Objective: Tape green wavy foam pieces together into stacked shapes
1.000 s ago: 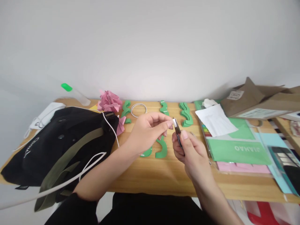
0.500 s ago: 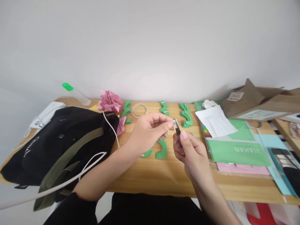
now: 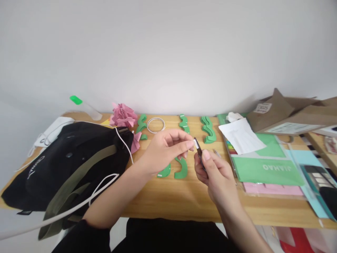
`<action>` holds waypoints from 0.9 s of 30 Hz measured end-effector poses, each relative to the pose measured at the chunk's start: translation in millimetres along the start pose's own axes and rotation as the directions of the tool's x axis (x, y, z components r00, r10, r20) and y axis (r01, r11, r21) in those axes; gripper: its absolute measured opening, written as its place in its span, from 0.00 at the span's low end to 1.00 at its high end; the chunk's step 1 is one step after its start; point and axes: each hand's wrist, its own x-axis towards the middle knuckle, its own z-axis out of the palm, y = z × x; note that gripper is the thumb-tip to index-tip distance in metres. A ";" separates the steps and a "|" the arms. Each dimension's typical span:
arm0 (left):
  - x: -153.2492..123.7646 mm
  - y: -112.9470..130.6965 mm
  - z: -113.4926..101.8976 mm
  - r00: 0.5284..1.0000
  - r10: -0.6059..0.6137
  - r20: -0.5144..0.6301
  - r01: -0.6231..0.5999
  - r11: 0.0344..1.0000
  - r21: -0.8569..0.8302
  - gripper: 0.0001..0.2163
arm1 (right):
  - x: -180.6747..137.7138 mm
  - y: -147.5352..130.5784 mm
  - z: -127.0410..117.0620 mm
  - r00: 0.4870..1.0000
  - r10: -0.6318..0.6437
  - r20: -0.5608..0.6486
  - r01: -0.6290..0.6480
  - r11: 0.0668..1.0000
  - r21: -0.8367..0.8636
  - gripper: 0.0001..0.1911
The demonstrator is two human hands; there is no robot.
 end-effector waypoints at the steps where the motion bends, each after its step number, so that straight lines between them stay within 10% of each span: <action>1: -0.2 -1.4 -2.1 1.000 0.004 0.018 -0.003 1.000 -0.031 0.06 | -1.2 0.1 -1.1 1.000 0.000 0.001 0.000 1.000 -0.021 0.23; 6: -5.6 -7.6 -12.8 0.996 0.066 -0.064 -0.074 0.989 -0.130 0.08 | -7.1 -3.5 -11.1 0.985 -0.168 0.036 0.169 0.909 -0.380 0.19; 16: -21.6 -7.4 -15.4 0.999 0.032 0.016 -0.036 0.958 0.286 0.14 | -11.4 -6.5 -29.8 0.854 -0.391 0.342 0.446 0.215 -0.869 0.17; 27: -11.9 -21.0 -11.8 0.995 -0.095 -0.007 0.094 0.972 0.216 0.17 | -13.4 -0.9 -33.9 0.819 -0.381 0.429 0.488 0.068 -0.870 0.18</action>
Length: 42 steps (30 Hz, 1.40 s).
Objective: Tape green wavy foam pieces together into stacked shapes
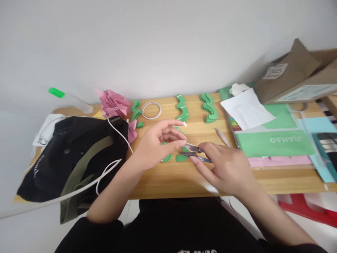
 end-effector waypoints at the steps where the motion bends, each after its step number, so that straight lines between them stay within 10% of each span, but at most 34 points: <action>1: 1.5 -2.4 0.5 1.000 -0.018 0.007 0.018 0.999 -0.028 0.17 | -0.6 0.4 1.1 1.000 0.004 0.015 -0.004 1.000 0.004 0.18; 17: 4.9 -34.2 9.3 0.994 -0.097 -0.056 0.084 0.974 -0.209 0.16 | -22.8 12.0 16.6 0.992 -0.074 0.105 0.071 0.997 0.035 0.18; 23: -7.2 -41.1 4.6 0.989 -0.030 -0.148 0.001 0.982 -0.189 0.14 | -46.1 39.4 49.1 0.918 0.392 0.056 -0.363 0.890 -0.277 0.17; 28: -24.4 -57.6 0.6 0.992 0.071 -0.107 -0.093 0.973 -0.209 0.15 | -56.2 39.4 60.1 0.893 0.447 0.053 -0.412 0.860 -0.302 0.19; 33: -32.8 -68.5 2.0 0.969 0.245 0.024 -0.233 0.944 -0.234 0.19 | -40.7 5.9 38.2 0.932 0.363 0.001 -0.357 0.916 0.182 0.12; 36: -34.0 -71.5 4.1 0.957 0.275 0.092 -0.251 0.944 -0.214 0.21 | -28.4 -8.6 32.0 0.927 0.291 0.238 -0.375 0.684 0.626 0.07; 42: -38.1 -79.2 5.5 0.952 0.286 0.111 -0.270 0.953 -0.139 0.23 | -21.9 -11.2 38.1 0.876 0.349 0.334 -0.470 0.454 0.757 0.05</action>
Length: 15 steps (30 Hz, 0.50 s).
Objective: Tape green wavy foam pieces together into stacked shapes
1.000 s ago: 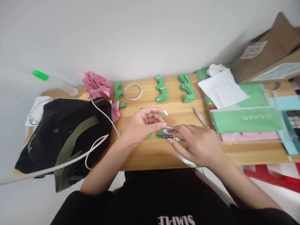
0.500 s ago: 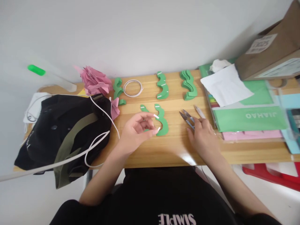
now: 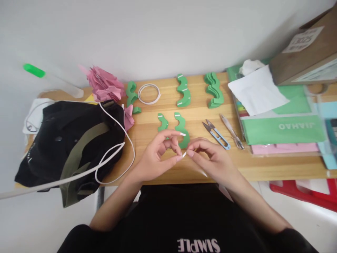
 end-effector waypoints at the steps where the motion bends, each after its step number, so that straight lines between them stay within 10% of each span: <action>1: -0.8 -0.8 0.4 1.000 -0.005 -0.002 0.005 1.000 0.014 0.23 | 0.6 0.6 -0.1 1.000 0.001 -0.002 -0.001 1.000 0.013 0.05; 8: -6.5 -5.3 1.1 0.997 0.070 -0.039 -0.052 0.935 0.351 0.21 | 2.5 7.7 -0.7 0.996 0.086 0.018 -0.086 0.996 0.032 0.07; 15: -31.9 -25.7 -15.7 0.924 0.336 0.180 -0.290 0.313 0.905 0.14 | 7.1 26.1 -4.6 0.943 0.238 -0.233 -0.213 0.969 0.127 0.11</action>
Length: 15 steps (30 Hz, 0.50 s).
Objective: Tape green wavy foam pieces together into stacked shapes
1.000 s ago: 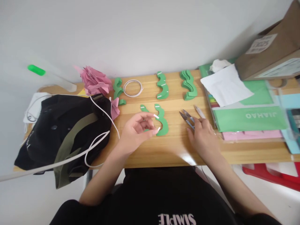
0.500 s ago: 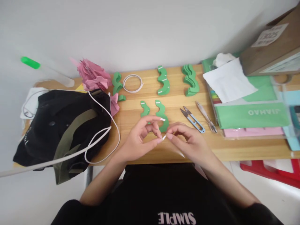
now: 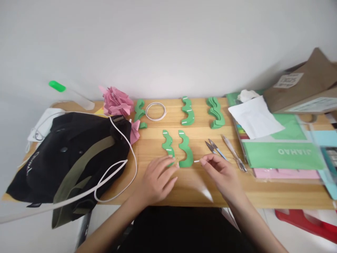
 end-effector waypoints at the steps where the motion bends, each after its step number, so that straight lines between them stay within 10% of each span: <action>1: -5.1 -0.8 2.1 0.998 0.039 0.045 -0.041 0.998 0.047 0.14 | 1.8 1.1 1.0 0.999 0.015 -0.030 -0.014 0.999 0.034 0.12; 15: -26.1 0.5 23.9 0.938 0.157 0.309 -0.184 0.981 0.059 0.22 | 19.6 13.0 17.6 0.946 0.276 -0.170 -0.208 0.919 0.336 0.22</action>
